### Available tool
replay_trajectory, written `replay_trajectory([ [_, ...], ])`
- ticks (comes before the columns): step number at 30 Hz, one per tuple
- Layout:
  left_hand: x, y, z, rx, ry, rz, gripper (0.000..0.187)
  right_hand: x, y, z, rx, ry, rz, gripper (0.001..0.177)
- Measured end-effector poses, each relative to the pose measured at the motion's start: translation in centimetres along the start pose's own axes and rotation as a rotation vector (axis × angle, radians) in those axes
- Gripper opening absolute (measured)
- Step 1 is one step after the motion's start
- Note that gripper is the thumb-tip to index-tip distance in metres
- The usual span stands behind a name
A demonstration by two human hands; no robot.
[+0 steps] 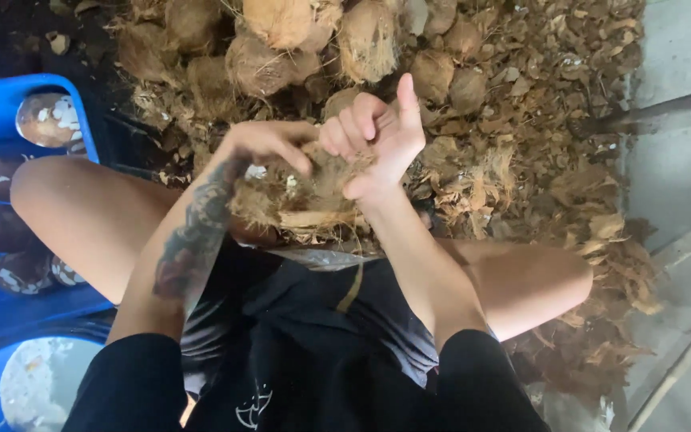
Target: The person sits on the ground and uses a knife to peel the husk off coconuts. They rotate the coconut in their hands to remove the fibrous outer layer and place the peeled coconuts into a blue bin.
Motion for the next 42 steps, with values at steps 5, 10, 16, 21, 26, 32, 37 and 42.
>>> replay_trajectory([
  [5,-1.2,-0.9,-2.7,0.237,-0.297,0.448,0.085,1.2,-1.4,-2.1,0.055,-0.046,0.333,0.066],
  [10,-2.3,-1.8,-5.4,0.288,-0.399,0.673,0.101,7.0,-3.2,-4.1,0.168,-0.211,0.366,0.071],
  [16,-8.4,-0.4,-5.6,-0.324,0.165,0.551,0.093,17.6,-3.2,-19.7,0.786,0.028,0.691,0.093],
  [21,-3.7,1.6,-10.6,-0.054,0.087,0.787,0.073,30.5,3.9,-30.3,1.037,0.076,0.795,0.043],
  [26,1.2,1.3,-17.6,-0.061,0.61,1.208,0.072,50.5,7.4,-31.7,0.412,1.369,1.22,0.051],
  [32,-4.5,-1.9,-8.3,0.189,0.482,1.406,0.097,51.9,8.6,-25.1,-0.235,2.35,1.497,0.029],
  [37,-2.1,-0.7,-9.6,0.092,0.58,1.428,0.055,37.0,3.5,-17.1,0.538,0.922,1.153,0.032],
  [42,-3.0,-2.8,-8.5,0.008,0.754,1.382,0.057,15.6,1.2,-1.6,0.343,1.472,-0.233,0.036],
])
Point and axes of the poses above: each hand's wrist, its own y-axis away from the middle knuckle, its own x-axis out of the back of the hand, z = x × y, the point moved 1 cm from there along -y, towards the middle knuckle
